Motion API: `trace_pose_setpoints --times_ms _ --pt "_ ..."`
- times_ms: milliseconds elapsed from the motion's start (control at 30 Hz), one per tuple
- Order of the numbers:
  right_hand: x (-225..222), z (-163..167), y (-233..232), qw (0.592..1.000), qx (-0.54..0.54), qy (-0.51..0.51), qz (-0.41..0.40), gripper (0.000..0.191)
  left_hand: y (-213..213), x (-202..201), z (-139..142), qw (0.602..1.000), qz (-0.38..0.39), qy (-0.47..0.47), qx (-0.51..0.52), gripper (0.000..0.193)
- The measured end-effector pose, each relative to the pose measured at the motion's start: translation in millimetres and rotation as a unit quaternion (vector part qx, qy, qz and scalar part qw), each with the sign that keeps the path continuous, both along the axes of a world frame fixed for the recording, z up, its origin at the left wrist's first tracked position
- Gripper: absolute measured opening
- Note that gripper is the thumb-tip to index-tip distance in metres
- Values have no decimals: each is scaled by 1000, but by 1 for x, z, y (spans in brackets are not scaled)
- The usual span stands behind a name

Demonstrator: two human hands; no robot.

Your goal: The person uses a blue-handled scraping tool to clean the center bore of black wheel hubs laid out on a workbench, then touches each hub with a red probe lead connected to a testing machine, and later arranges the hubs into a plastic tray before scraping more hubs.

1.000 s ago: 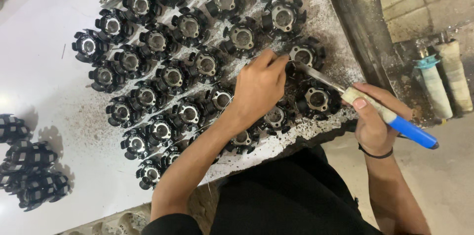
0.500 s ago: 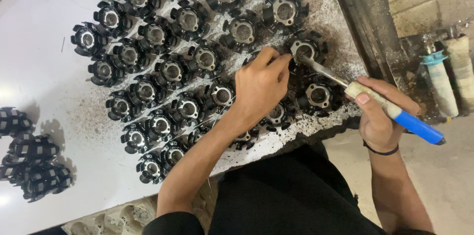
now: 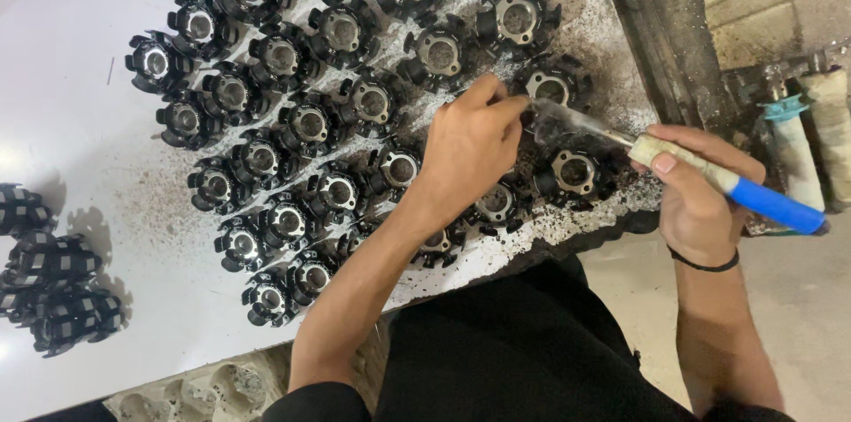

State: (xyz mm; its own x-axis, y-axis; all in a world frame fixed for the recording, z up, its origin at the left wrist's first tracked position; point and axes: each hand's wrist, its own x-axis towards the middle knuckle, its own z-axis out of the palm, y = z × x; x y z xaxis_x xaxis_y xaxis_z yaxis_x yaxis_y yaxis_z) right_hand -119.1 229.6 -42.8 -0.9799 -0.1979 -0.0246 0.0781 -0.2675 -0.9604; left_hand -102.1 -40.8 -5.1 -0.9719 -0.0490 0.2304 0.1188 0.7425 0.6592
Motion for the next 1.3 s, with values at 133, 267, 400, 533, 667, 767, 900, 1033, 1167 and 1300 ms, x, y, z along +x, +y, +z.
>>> trace_pose_setpoints --times_ms 133,267,400,533,667,767,900,1033,1167,1300 --pt "7 -8 0 999 -11 37 -4 25 3 0 -4 999 10 29 31 13" --pt "8 -13 1 999 -27 42 -15 25 7 2 -7 1000 7 23 -6 12" --pt "9 -15 1 997 -34 55 -28 26 8 4 -9 999 4 39 -38 14" --pt "10 -15 -1 998 -41 51 -24 25 8 6 -10 999 -2 35 -36 16" --pt "8 -15 -1 998 -38 50 -31 25 7 5 -8 997 -1 67 -41 14" --pt "8 -15 0 998 -32 48 -25 25 5 4 -10 999 1 42 -19 11" --pt "6 -15 3 999 -11 45 -7 25 3 0 -14 998 -7 57 -23 14" --pt "1 -11 7 998 -22 60 -2 24 5 -6 -1 999 2 22 -29 9" --pt "1 -1 19 990 -66 84 -88 26 2 3 42 999 20 45 -2 6" --pt "14 -2 23 993 -44 79 -82 25 -3 35 77 988 59 140 -8 17"
